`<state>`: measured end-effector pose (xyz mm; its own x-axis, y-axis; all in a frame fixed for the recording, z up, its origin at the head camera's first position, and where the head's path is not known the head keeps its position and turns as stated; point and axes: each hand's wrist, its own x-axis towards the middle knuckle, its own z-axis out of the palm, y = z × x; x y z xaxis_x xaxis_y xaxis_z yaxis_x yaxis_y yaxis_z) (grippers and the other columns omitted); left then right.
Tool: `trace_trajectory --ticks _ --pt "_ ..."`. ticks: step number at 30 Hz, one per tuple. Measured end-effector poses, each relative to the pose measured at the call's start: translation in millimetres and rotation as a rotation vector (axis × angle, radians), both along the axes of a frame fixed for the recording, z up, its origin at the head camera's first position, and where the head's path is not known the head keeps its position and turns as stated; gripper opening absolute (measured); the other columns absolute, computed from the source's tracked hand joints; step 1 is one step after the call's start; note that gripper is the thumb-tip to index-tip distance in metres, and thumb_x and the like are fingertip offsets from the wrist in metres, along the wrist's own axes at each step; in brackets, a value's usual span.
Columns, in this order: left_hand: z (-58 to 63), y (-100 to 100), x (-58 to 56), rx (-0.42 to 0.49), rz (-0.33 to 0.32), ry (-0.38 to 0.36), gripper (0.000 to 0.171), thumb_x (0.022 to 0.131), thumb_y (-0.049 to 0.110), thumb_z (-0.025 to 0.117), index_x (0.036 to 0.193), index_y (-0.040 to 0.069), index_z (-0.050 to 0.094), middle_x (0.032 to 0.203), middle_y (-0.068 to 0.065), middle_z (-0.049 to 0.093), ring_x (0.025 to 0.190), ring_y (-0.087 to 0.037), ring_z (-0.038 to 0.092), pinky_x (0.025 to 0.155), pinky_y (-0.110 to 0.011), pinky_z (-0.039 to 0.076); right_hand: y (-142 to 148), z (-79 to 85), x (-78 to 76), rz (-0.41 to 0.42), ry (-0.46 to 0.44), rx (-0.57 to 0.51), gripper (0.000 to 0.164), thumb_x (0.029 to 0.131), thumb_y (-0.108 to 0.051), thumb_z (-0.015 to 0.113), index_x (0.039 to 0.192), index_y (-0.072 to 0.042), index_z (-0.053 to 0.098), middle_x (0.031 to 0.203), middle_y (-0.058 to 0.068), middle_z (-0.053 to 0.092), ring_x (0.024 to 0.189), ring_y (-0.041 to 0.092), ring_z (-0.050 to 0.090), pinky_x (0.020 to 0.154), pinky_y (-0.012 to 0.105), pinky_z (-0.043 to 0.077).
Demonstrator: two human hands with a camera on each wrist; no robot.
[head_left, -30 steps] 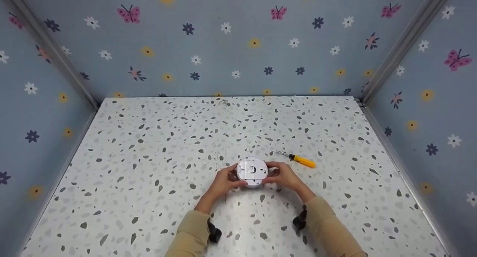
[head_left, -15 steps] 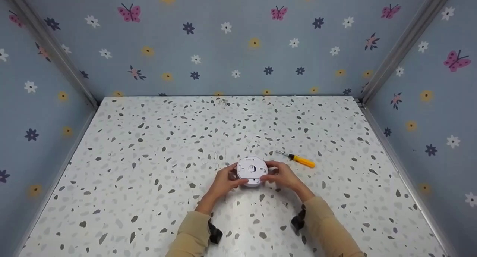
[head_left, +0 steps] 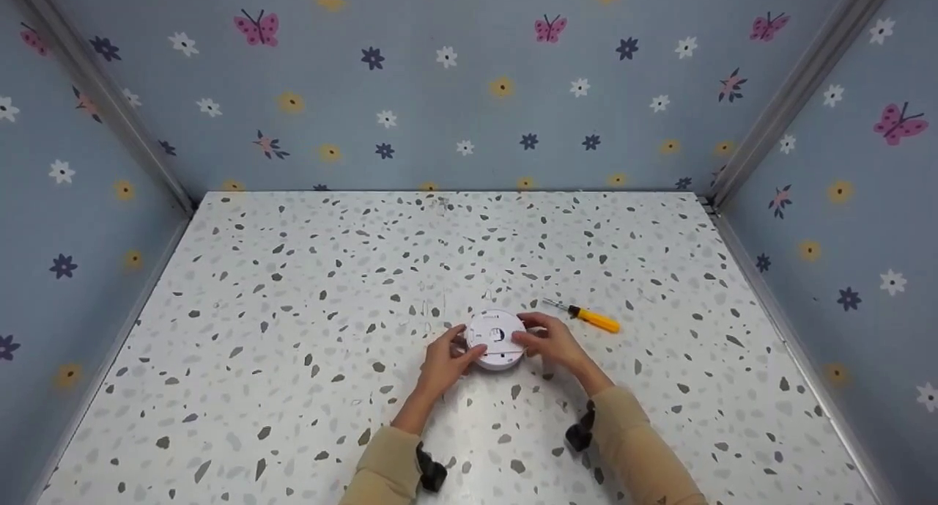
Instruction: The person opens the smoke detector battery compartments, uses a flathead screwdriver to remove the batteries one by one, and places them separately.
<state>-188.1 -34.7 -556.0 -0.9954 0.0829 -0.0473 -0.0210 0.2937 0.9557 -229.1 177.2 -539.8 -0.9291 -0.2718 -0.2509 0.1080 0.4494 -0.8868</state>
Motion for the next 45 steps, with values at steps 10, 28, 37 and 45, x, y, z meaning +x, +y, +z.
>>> trace_trajectory --ticks 10,28,37,45 --pt "3.9 9.8 4.2 0.008 0.083 -0.017 0.055 0.084 0.030 0.061 0.123 -0.005 0.045 0.086 -0.009 0.055 0.068 -0.013 0.054 0.057 -0.023 0.050 -3.3 -0.9 -3.3 -0.107 -0.021 -0.087 0.049 0.082 -0.028 0.063 0.123 -0.004 0.050 0.113 0.013 0.054 0.094 0.021 0.055 0.072 0.030 0.051" --pt "0.6 23.2 5.7 -0.070 0.189 0.034 0.050 0.084 0.030 0.061 0.119 -0.004 0.050 0.079 -0.005 0.055 0.070 -0.013 0.050 0.065 -0.026 0.044 -9.7 -1.4 -6.2 -0.208 -0.083 -0.120 0.038 0.082 -0.027 0.063 0.118 -0.014 0.057 0.103 0.008 0.059 0.087 0.017 0.057 0.073 0.029 0.051" --pt "0.0 22.8 7.4 -0.080 0.199 0.044 0.050 0.085 0.027 0.060 0.121 -0.006 0.048 0.080 -0.006 0.055 0.071 -0.013 0.050 0.065 -0.027 0.044 -15.7 -7.5 -6.7 -0.290 -0.094 -0.087 0.036 0.081 -0.030 0.064 0.113 -0.014 0.061 0.102 0.004 0.061 0.088 0.016 0.056 0.076 0.029 0.049" --pt "-1.1 22.7 10.0 -0.070 0.205 0.044 0.050 0.085 0.023 0.060 0.123 -0.007 0.048 0.082 -0.006 0.055 0.072 -0.013 0.047 0.063 -0.025 0.042 -20.9 -9.2 -5.8 -0.364 -0.133 -0.082 0.033 0.080 -0.028 0.065 0.110 -0.013 0.063 0.101 0.003 0.062 0.084 0.016 0.055 0.073 0.027 0.048"
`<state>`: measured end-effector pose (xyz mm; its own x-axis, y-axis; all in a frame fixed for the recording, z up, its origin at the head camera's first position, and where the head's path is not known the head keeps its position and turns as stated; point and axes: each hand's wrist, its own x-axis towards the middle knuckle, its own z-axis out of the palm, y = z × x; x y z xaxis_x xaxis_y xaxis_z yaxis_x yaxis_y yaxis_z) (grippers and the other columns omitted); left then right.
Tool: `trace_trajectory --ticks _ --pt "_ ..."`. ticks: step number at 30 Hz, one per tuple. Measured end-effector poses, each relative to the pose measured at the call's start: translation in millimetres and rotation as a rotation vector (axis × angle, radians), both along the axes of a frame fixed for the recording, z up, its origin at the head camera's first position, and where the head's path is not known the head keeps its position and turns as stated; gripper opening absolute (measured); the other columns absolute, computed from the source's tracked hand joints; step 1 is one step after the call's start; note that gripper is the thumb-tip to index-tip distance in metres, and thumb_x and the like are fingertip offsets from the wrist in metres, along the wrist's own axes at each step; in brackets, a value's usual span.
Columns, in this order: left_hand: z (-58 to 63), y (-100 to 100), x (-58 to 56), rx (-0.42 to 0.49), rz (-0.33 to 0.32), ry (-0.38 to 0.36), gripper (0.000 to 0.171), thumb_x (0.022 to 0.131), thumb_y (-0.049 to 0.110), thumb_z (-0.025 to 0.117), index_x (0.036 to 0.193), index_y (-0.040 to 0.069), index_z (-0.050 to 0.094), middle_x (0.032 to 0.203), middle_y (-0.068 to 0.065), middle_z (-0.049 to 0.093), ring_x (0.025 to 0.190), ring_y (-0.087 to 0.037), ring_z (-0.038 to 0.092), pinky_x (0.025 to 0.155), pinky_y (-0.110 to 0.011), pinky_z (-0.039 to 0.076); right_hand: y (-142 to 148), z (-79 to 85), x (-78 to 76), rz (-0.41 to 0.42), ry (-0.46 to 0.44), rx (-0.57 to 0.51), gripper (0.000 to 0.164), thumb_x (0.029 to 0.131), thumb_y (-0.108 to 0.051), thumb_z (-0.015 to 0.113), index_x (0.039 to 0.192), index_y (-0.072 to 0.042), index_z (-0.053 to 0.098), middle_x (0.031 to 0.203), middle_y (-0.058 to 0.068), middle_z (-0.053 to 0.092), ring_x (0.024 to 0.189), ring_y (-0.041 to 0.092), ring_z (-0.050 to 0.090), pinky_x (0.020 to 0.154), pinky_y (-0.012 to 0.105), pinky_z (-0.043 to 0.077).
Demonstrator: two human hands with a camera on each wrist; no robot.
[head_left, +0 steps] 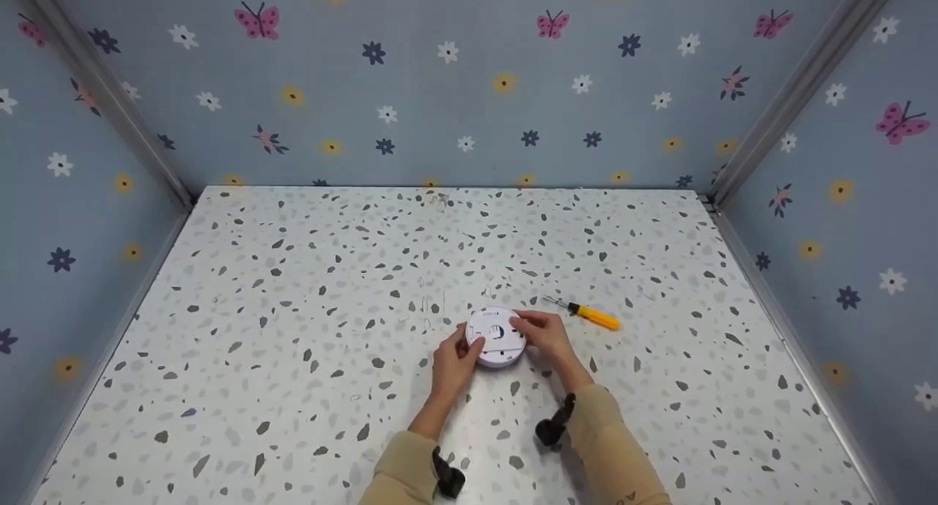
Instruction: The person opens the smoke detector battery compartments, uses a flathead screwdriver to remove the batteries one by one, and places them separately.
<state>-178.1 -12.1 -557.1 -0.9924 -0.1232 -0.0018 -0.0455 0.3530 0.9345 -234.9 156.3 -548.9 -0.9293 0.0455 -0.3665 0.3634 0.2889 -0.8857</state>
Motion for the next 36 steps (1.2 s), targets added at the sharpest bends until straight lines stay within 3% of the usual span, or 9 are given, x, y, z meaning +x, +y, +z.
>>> trace_trajectory --ticks 15,23,27,32,36 --pt "3.1 0.4 0.7 0.005 -0.014 -0.049 0.051 0.085 0.021 0.059 0.127 -0.004 0.044 0.096 -0.009 0.057 0.079 -0.015 0.048 0.069 -0.027 0.042 -7.2 1.4 0.3 -0.125 -0.017 -0.015 0.029 0.078 -0.024 0.068 0.105 -0.012 0.065 0.099 0.004 0.063 0.080 0.016 0.057 0.068 0.024 0.049" --pt "3.5 2.6 3.8 -0.008 -0.021 -0.008 0.055 0.082 0.022 0.063 0.126 -0.006 0.044 0.083 -0.005 0.053 0.073 -0.013 0.046 0.063 -0.024 0.039 -7.5 -1.5 2.6 -0.162 0.069 0.022 0.030 0.074 -0.027 0.071 0.097 -0.008 0.068 0.088 0.005 0.064 0.067 0.013 0.054 0.056 0.021 0.046" --pt "3.0 2.7 4.7 0.001 -0.015 -0.002 0.056 0.081 0.021 0.064 0.125 -0.006 0.045 0.082 -0.005 0.053 0.073 -0.014 0.047 0.063 -0.023 0.040 -8.4 -2.0 3.1 -0.170 0.081 0.010 0.026 0.074 -0.025 0.072 0.093 -0.008 0.069 0.085 0.004 0.065 0.067 0.013 0.056 0.056 0.021 0.047" --pt "2.1 2.6 5.6 -0.001 -0.016 -0.020 0.058 0.081 0.022 0.065 0.127 -0.005 0.043 0.102 -0.013 0.057 0.083 -0.016 0.049 0.073 -0.029 0.043 -8.9 -3.3 3.5 -0.168 0.086 0.002 0.026 0.074 -0.025 0.072 0.093 -0.008 0.069 0.084 0.004 0.065 0.068 0.013 0.057 0.057 0.021 0.048" --pt "0.7 2.3 5.2 -0.002 -0.021 -0.008 0.059 0.081 0.024 0.064 0.128 -0.005 0.043 0.119 -0.017 0.052 0.091 -0.018 0.050 0.082 -0.033 0.043 -9.4 -3.6 3.9 -0.158 0.100 0.029 0.027 0.074 -0.028 0.071 0.094 -0.009 0.069 0.084 0.004 0.064 0.070 0.013 0.055 0.058 0.021 0.047"
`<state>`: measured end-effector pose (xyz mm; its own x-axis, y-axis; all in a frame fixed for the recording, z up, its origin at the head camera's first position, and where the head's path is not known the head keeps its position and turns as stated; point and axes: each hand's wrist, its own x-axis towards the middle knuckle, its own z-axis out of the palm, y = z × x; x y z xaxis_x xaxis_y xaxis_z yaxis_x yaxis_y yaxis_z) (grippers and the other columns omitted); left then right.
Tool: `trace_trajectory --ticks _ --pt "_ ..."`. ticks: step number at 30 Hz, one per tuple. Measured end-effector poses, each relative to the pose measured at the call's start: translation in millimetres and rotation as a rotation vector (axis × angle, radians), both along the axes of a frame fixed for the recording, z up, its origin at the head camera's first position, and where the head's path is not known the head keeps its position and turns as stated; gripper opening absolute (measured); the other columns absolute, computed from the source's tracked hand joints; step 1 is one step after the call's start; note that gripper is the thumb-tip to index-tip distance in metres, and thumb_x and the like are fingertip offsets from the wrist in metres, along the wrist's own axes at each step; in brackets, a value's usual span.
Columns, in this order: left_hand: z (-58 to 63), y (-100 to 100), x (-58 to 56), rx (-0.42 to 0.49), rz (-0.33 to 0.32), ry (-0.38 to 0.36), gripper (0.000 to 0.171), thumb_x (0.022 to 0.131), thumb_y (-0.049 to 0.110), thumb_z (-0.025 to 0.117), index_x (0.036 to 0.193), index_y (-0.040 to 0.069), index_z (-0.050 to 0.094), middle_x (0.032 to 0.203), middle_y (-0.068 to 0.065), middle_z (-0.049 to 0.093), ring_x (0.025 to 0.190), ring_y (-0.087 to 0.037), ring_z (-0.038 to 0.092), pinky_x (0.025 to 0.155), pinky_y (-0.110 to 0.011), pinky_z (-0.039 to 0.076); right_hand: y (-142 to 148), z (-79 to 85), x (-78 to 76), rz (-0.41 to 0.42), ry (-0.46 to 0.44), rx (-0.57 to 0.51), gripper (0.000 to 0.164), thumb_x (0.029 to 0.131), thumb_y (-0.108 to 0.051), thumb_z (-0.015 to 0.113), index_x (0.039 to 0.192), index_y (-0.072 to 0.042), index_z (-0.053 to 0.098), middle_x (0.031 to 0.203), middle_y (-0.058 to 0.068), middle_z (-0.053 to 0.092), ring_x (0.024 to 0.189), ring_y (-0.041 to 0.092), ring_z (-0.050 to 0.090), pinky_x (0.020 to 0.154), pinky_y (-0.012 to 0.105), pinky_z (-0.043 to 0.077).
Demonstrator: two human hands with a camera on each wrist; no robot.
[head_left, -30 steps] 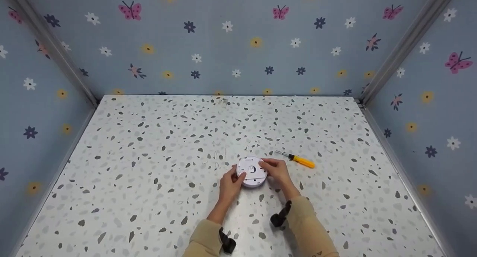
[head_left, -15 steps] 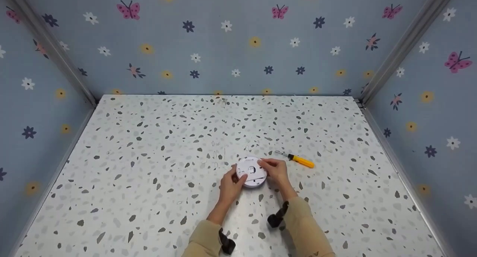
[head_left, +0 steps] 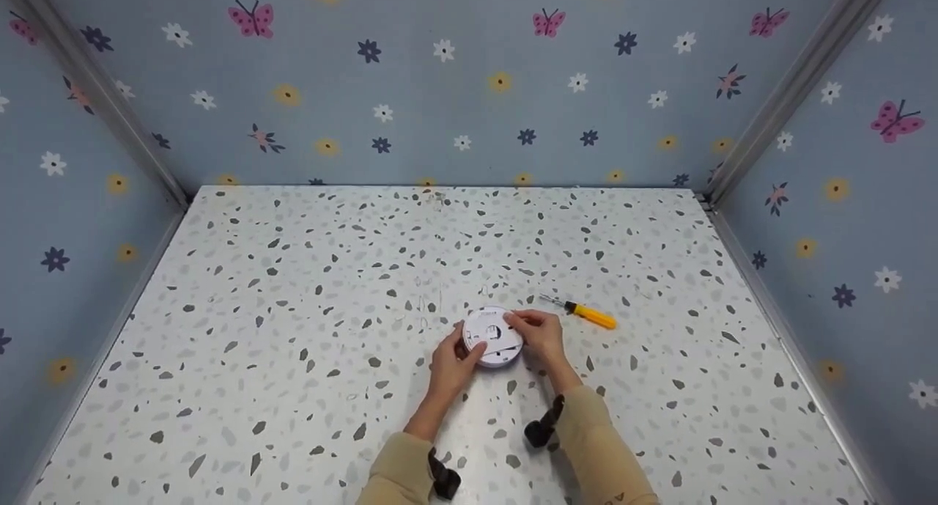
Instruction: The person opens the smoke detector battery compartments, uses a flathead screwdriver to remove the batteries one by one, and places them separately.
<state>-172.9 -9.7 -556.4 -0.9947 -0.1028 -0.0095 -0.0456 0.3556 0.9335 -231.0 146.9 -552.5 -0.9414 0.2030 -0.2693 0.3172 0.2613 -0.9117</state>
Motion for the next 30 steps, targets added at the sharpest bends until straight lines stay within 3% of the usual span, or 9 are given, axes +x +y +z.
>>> trace_trajectory --ticks 10,17,25,30 --pt "-4.7 -0.2 -0.8 0.003 0.009 0.009 0.057 0.083 0.025 0.062 0.128 -0.003 0.042 0.115 -0.015 0.054 0.088 -0.017 0.050 0.078 -0.030 0.044 0.0 -2.0 -0.6 0.020 -0.059 0.000 0.032 0.076 -0.032 0.069 0.101 -0.012 0.067 0.092 0.004 0.061 0.077 0.015 0.055 0.066 0.024 0.048" --pt "-4.9 -1.6 -2.0 0.013 -0.001 0.014 0.058 0.083 0.029 0.061 0.128 -0.003 0.043 0.088 -0.006 0.053 0.075 -0.013 0.046 0.066 -0.024 0.041 1.0 2.5 2.6 0.061 -0.003 0.010 0.034 0.077 -0.031 0.068 0.103 -0.008 0.066 0.091 0.006 0.062 0.073 0.014 0.056 0.061 0.022 0.049" --pt "-5.7 -1.3 -0.4 0.027 0.007 0.015 0.061 0.082 0.032 0.063 0.127 -0.004 0.044 0.103 -0.012 0.055 0.081 -0.016 0.048 0.071 -0.026 0.043 10.1 4.0 4.4 0.160 0.041 0.015 0.029 0.082 -0.023 0.064 0.107 -0.009 0.064 0.092 0.005 0.063 0.078 0.015 0.057 0.066 0.025 0.051" --pt "-6.5 -4.0 -1.4 0.030 0.005 0.049 0.064 0.078 0.031 0.067 0.125 -0.006 0.045 0.095 -0.010 0.053 0.078 -0.017 0.049 0.068 -0.024 0.044 15.9 8.1 5.0 0.212 0.051 0.026 0.030 0.081 -0.023 0.065 0.109 -0.010 0.063 0.094 0.005 0.062 0.080 0.016 0.058 0.068 0.025 0.051"
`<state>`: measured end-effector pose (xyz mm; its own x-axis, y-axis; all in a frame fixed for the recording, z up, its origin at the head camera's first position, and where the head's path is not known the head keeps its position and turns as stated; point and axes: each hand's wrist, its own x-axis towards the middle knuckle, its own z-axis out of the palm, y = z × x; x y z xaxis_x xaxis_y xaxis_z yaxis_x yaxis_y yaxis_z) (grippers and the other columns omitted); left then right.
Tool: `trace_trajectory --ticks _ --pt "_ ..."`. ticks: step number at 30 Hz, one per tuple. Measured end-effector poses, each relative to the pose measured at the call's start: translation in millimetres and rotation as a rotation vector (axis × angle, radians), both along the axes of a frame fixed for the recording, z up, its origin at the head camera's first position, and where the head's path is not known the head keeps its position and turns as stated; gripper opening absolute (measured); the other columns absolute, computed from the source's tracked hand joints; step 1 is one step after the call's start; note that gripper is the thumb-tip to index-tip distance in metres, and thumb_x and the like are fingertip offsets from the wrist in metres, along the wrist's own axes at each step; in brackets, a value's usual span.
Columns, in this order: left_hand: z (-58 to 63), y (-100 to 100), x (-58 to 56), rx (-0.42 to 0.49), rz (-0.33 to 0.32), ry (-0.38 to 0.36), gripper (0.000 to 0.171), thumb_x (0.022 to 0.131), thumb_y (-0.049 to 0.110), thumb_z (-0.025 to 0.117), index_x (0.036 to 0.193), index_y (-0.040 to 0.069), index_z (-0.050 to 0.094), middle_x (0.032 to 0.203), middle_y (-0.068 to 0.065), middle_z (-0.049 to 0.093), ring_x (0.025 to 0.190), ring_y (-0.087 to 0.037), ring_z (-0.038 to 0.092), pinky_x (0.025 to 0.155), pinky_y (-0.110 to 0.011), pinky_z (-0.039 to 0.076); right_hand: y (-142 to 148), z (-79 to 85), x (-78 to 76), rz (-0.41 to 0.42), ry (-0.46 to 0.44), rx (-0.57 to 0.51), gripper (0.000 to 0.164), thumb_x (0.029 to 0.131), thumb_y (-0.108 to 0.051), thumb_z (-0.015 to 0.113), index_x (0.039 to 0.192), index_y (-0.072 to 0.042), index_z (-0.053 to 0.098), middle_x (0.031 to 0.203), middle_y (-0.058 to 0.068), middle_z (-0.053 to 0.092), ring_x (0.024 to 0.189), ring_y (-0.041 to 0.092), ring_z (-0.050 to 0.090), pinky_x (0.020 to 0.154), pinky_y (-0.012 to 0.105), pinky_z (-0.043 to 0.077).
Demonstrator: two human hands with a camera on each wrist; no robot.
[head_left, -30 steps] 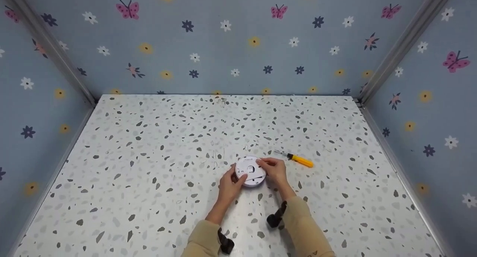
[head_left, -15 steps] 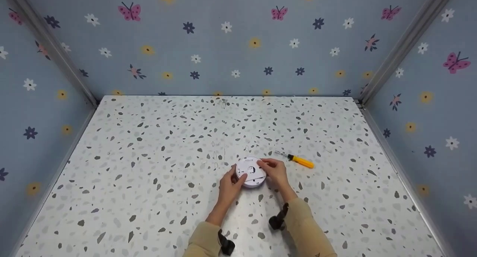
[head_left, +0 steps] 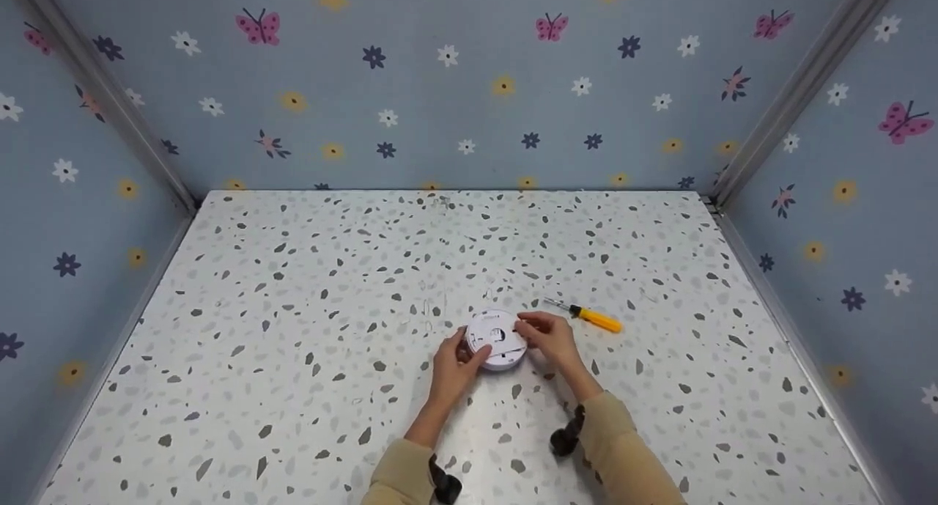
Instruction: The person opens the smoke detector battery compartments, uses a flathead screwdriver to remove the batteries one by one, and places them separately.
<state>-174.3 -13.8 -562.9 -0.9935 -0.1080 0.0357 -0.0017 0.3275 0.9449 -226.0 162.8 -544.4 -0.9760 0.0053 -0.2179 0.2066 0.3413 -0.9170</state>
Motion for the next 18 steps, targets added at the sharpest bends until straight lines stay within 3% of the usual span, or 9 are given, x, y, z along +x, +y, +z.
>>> trace_trajectory --ticks 4,9,13,18 --pt "0.6 -3.2 0.0 0.024 -0.021 0.029 0.067 0.073 0.030 0.072 0.123 -0.006 0.045 0.093 -0.009 0.048 0.077 -0.019 0.051 0.066 -0.023 0.046 3.5 3.3 0.4 0.032 0.060 0.033 0.030 0.079 -0.022 0.067 0.106 -0.010 0.064 0.096 0.004 0.062 0.079 0.015 0.057 0.067 0.025 0.051" --pt "1.8 -6.7 0.9 0.057 -0.044 0.070 0.076 0.067 0.026 0.077 0.125 -0.007 0.041 0.106 -0.015 0.048 0.086 -0.024 0.053 0.072 -0.028 0.050 6.2 10.5 1.3 0.085 0.154 0.080 0.032 0.075 -0.018 0.071 0.104 -0.006 0.064 0.095 0.004 0.062 0.082 0.016 0.057 0.069 0.027 0.050" --pt "2.0 -8.5 0.5 0.048 -0.094 0.103 0.085 0.063 0.025 0.079 0.128 -0.008 0.036 0.115 -0.017 0.045 0.095 -0.027 0.051 0.078 -0.030 0.048 6.4 15.7 1.9 0.163 0.210 0.108 0.036 0.073 -0.019 0.073 0.104 -0.005 0.062 0.096 0.003 0.061 0.086 0.017 0.055 0.075 0.030 0.049" --pt "2.1 -9.1 -0.8 0.036 -0.159 0.091 0.095 0.059 0.029 0.080 0.133 -0.004 0.031 0.123 -0.016 0.042 0.104 -0.025 0.047 0.085 -0.027 0.045 5.9 19.1 1.3 0.272 0.289 0.127 0.039 0.071 -0.018 0.074 0.105 -0.004 0.061 0.100 0.005 0.059 0.090 0.021 0.053 0.078 0.036 0.048"
